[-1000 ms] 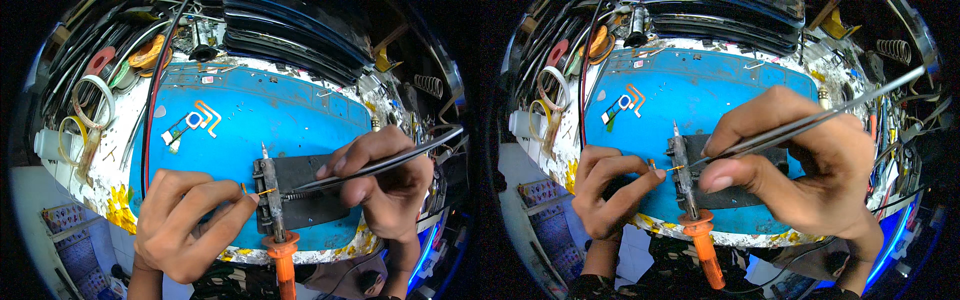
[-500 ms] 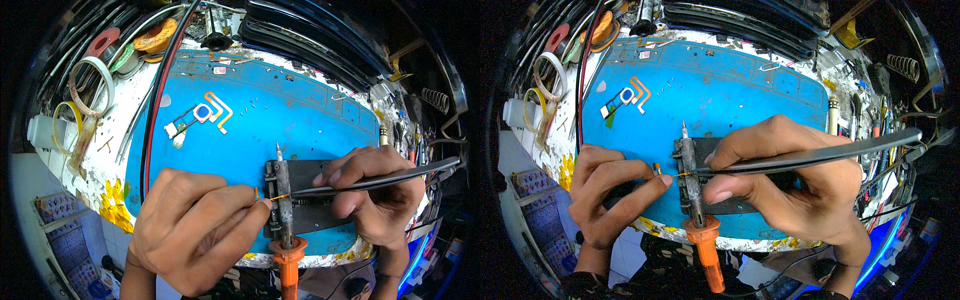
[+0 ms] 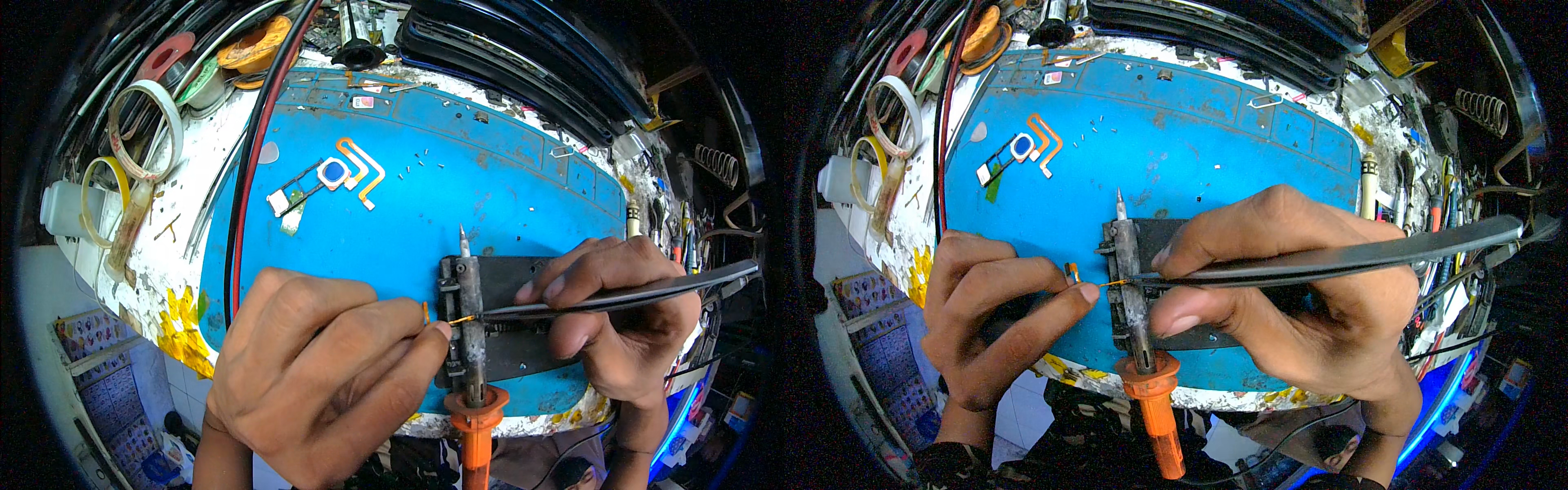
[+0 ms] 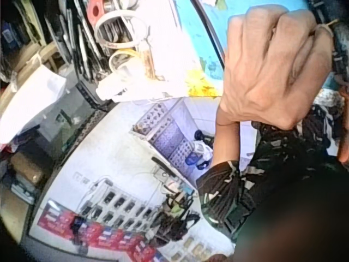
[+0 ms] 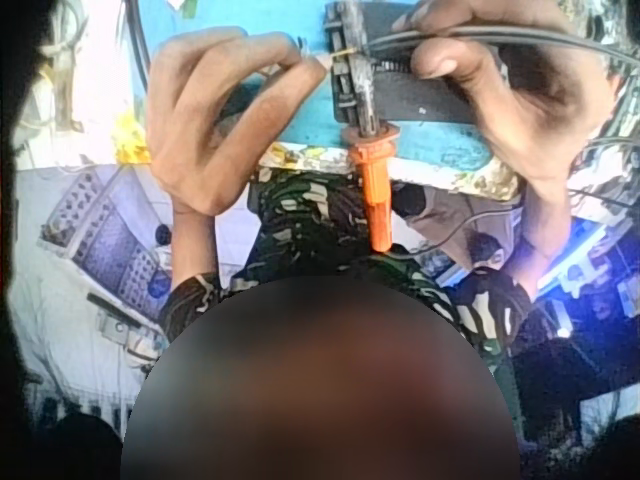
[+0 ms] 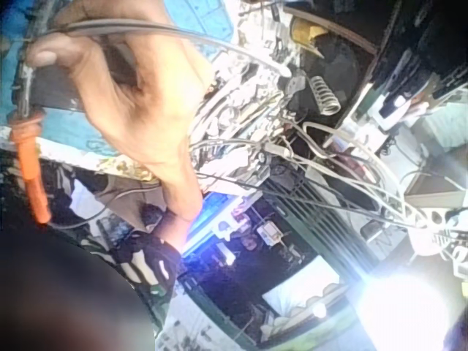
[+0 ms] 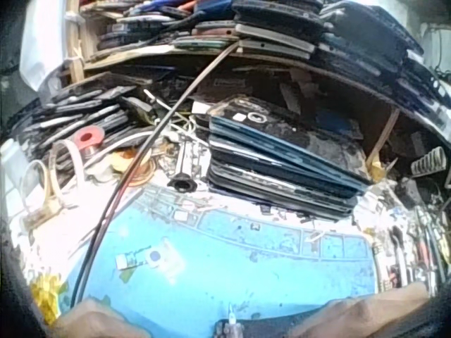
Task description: The person uses a soldering iron and tweezers to solder small electronic components on a flexible ribbon cable. They repeatedly heat the joint and apply solder, then inspect the result before continuing.
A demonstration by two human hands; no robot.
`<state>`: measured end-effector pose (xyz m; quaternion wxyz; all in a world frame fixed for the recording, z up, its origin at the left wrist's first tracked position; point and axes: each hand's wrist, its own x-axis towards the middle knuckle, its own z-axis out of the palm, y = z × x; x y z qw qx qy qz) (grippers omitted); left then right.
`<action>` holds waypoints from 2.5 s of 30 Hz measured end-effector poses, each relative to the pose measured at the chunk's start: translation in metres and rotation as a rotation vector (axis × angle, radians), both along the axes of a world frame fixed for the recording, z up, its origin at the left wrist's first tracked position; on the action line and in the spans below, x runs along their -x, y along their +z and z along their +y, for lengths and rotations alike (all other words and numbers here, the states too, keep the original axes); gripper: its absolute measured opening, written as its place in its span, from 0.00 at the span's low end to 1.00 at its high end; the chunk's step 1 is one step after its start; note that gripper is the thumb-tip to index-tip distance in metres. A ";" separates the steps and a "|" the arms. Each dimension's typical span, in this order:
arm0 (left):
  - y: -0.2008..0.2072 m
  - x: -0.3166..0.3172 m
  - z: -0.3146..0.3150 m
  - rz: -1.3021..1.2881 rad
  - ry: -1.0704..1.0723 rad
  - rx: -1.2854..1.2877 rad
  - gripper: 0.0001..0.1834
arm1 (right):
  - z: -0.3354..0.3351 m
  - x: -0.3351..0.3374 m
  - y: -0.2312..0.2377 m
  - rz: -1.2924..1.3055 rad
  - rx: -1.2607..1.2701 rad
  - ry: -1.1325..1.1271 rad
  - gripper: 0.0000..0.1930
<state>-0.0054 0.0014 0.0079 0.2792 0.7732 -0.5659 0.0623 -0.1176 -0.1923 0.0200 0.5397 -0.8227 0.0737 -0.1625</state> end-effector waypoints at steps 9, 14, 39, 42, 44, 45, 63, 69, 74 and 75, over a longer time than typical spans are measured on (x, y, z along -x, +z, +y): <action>0.001 0.000 0.001 -0.010 -0.001 -0.034 0.19 | -0.001 0.000 0.000 0.006 0.025 0.021 0.18; 0.002 0.001 0.002 0.001 0.009 -0.061 0.20 | -0.002 0.001 0.000 0.022 0.031 0.007 0.18; 0.000 -0.001 -0.001 -0.017 -0.006 0.012 0.17 | -0.006 0.024 0.017 0.086 -0.214 -0.111 0.18; 0.001 0.000 0.000 -0.002 0.002 0.000 0.17 | -0.002 0.024 0.011 0.076 -0.246 -0.128 0.18; 0.001 0.001 0.000 -0.003 0.009 -0.014 0.17 | 0.000 0.024 0.010 0.084 -0.244 -0.084 0.17; 0.001 0.001 0.000 -0.009 0.014 -0.019 0.17 | -0.003 0.024 0.010 0.039 -0.074 -0.003 0.16; 0.000 0.002 0.000 -0.004 0.037 -0.036 0.19 | -0.001 0.022 0.005 -0.035 0.155 0.054 0.11; 0.002 0.003 0.000 0.000 0.043 -0.055 0.19 | 0.000 0.021 0.002 -0.060 0.151 0.055 0.10; 0.002 0.004 -0.001 0.014 0.050 -0.054 0.19 | -0.001 0.021 0.002 -0.051 0.169 0.058 0.10; 0.001 0.003 -0.001 0.012 0.046 -0.052 0.19 | -0.001 0.021 0.002 -0.047 0.145 0.058 0.10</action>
